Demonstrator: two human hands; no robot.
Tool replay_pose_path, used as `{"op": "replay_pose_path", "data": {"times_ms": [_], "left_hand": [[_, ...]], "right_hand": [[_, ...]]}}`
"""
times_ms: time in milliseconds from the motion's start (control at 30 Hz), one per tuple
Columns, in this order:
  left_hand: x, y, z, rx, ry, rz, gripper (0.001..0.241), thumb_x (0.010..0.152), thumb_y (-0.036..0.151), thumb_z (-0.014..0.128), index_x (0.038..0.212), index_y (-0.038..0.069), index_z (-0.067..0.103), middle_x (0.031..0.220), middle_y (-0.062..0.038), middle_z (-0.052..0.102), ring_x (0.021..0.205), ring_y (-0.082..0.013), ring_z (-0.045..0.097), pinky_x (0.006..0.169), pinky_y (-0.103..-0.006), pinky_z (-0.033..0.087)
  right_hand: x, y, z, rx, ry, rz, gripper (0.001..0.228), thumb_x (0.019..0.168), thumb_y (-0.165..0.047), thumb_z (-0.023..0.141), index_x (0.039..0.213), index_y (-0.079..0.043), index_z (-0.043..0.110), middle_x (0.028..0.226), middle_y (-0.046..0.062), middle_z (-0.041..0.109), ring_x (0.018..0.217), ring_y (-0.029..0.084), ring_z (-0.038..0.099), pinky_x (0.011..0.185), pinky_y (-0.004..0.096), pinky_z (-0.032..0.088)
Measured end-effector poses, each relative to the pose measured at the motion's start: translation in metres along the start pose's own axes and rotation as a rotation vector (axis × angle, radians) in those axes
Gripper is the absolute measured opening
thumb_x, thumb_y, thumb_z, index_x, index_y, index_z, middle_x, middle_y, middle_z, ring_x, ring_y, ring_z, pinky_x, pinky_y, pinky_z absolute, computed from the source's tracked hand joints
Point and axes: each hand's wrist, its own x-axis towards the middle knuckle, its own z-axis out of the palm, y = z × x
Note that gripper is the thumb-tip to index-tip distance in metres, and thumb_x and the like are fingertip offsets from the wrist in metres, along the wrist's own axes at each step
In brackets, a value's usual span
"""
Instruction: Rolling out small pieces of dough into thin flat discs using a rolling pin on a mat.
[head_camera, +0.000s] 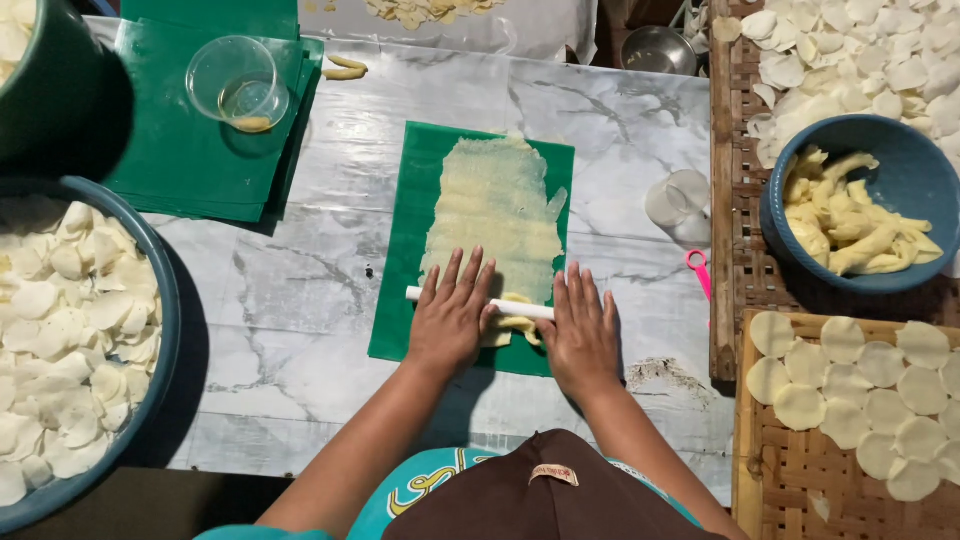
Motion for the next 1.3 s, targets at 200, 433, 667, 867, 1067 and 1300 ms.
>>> {"op": "replay_pose_path", "data": {"times_ms": [200,433,667,867,1067,1300], "left_hand": [[0.020,-0.007,0.022,0.001,0.066,-0.022,0.058,0.109,0.048,0.033,0.157,0.020,0.043,0.167,-0.007,0.033,0.155,-0.0318,0.026,0.123,-0.0491,0.023],[0.028,-0.053,0.027,-0.155,0.139,0.201,0.060,0.085,0.050,0.071,0.137,0.023,0.059,0.148,-0.007,0.053,0.144,-0.0305,0.045,0.118,-0.0498,0.034],[-0.005,-0.054,0.007,-0.072,0.232,0.235,0.038,0.087,0.032,0.069,0.124,0.032,0.065,0.105,0.003,0.059,0.106,-0.0228,0.061,0.086,-0.0382,0.049],[-0.015,-0.026,-0.012,-0.006,0.234,0.133,0.050,0.104,0.046,0.046,0.147,0.022,0.055,0.155,-0.012,0.049,0.145,-0.0329,0.042,0.106,-0.0442,0.039],[0.021,-0.027,-0.001,0.001,-0.016,-0.100,0.057,0.107,0.041,0.037,0.158,0.016,0.041,0.170,-0.011,0.025,0.157,-0.0354,0.017,0.122,-0.0577,0.019],[-0.002,-0.020,0.003,0.035,0.052,-0.116,0.059,0.109,0.041,0.034,0.161,0.013,0.035,0.171,-0.011,0.023,0.158,-0.0320,0.018,0.123,-0.0534,0.016]], "right_hand": [[0.017,0.008,0.015,-0.024,-0.010,0.062,0.071,0.108,-0.053,0.034,0.161,-0.005,0.031,0.167,0.021,0.029,0.155,0.037,0.025,0.121,0.064,0.013],[0.025,0.029,0.000,0.098,0.174,-0.154,0.063,0.100,-0.052,0.053,0.151,-0.016,0.051,0.156,0.018,0.041,0.141,0.039,0.045,0.113,0.054,0.038],[-0.016,0.038,0.008,0.071,0.131,-0.195,0.046,0.095,-0.025,0.059,0.141,-0.026,0.061,0.110,0.000,0.054,0.102,0.024,0.058,0.087,0.040,0.046],[-0.020,-0.004,-0.017,0.079,0.112,-0.144,0.059,0.106,-0.037,0.042,0.155,-0.004,0.041,0.156,0.021,0.045,0.141,0.038,0.045,0.107,0.050,0.038],[0.022,0.003,0.009,-0.022,0.056,-0.006,0.063,0.109,-0.043,0.039,0.157,-0.003,0.039,0.165,0.021,0.034,0.153,0.037,0.029,0.120,0.063,0.016],[0.004,-0.008,-0.003,-0.016,-0.071,0.053,0.064,0.109,-0.043,0.031,0.160,-0.004,0.031,0.169,0.021,0.025,0.156,0.036,0.022,0.123,0.058,0.015]]}}
